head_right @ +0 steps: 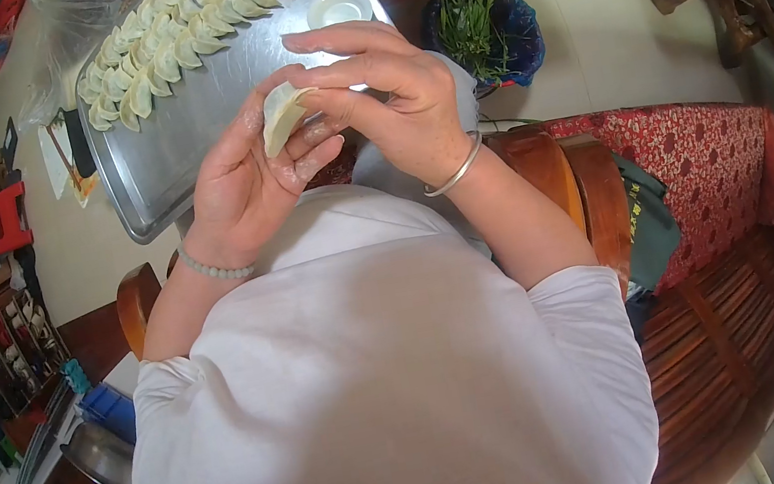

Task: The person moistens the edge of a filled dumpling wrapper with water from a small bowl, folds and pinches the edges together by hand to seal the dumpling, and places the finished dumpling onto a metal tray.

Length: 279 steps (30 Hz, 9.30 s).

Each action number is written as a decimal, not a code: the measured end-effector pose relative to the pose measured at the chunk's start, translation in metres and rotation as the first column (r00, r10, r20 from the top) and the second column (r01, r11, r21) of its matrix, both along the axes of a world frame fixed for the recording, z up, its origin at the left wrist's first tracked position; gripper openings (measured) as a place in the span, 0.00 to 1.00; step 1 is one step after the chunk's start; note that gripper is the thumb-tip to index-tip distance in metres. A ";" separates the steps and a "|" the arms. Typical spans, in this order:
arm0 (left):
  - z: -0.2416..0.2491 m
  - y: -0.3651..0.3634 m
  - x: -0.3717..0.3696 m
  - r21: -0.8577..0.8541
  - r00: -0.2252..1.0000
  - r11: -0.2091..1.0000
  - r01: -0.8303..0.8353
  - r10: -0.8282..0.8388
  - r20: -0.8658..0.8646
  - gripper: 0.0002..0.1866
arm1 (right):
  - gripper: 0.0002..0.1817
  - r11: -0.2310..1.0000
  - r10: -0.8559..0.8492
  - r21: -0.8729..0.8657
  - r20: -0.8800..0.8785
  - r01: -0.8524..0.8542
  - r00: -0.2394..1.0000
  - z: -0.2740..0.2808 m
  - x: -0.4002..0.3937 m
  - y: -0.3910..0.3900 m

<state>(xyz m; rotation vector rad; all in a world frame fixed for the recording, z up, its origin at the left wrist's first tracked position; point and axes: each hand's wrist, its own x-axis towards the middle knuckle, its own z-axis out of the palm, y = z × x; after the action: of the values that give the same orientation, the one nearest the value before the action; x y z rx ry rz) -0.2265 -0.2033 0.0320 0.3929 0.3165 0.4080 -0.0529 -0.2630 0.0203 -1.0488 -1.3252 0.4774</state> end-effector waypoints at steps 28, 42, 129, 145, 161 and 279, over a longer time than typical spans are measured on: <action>-0.010 0.000 -0.002 -0.064 0.997 0.997 0.037 -0.032 0.073 0.21 | 0.08 0.993 -0.072 0.113 0.406 0.028 0.911 0.008 0.005 0.002; -0.006 -0.003 -0.001 -0.004 0.999 0.999 0.037 -0.037 -0.033 0.22 | 0.07 0.986 -0.111 0.163 0.473 0.037 0.874 0.007 0.007 0.001; 0.008 0.004 -0.003 0.467 0.960 0.874 -0.138 0.233 -0.152 0.16 | 0.09 0.989 -0.108 -0.095 0.015 0.109 0.994 0.008 0.002 -0.002; 0.008 0.004 -0.003 0.487 0.947 0.856 -0.173 0.281 -0.158 0.16 | 0.10 0.987 -0.143 0.031 0.620 0.158 0.772 -0.002 0.000 -0.002; 0.019 0.001 -0.005 0.476 0.873 0.879 0.012 0.223 -0.435 0.14 | 0.07 0.999 -0.035 0.000 0.687 0.048 0.726 -0.002 0.005 -0.009; -0.034 -0.003 -0.008 0.359 0.898 0.933 -0.025 0.178 -0.403 0.17 | 0.11 0.858 0.094 -0.514 0.183 0.013 0.979 -0.033 0.011 0.000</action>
<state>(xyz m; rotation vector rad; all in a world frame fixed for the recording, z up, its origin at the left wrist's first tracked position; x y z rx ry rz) -0.2348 -0.2058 -0.0017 0.8206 0.7053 0.4818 -0.0418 -0.2629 -0.0126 -1.5470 -1.4375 0.8044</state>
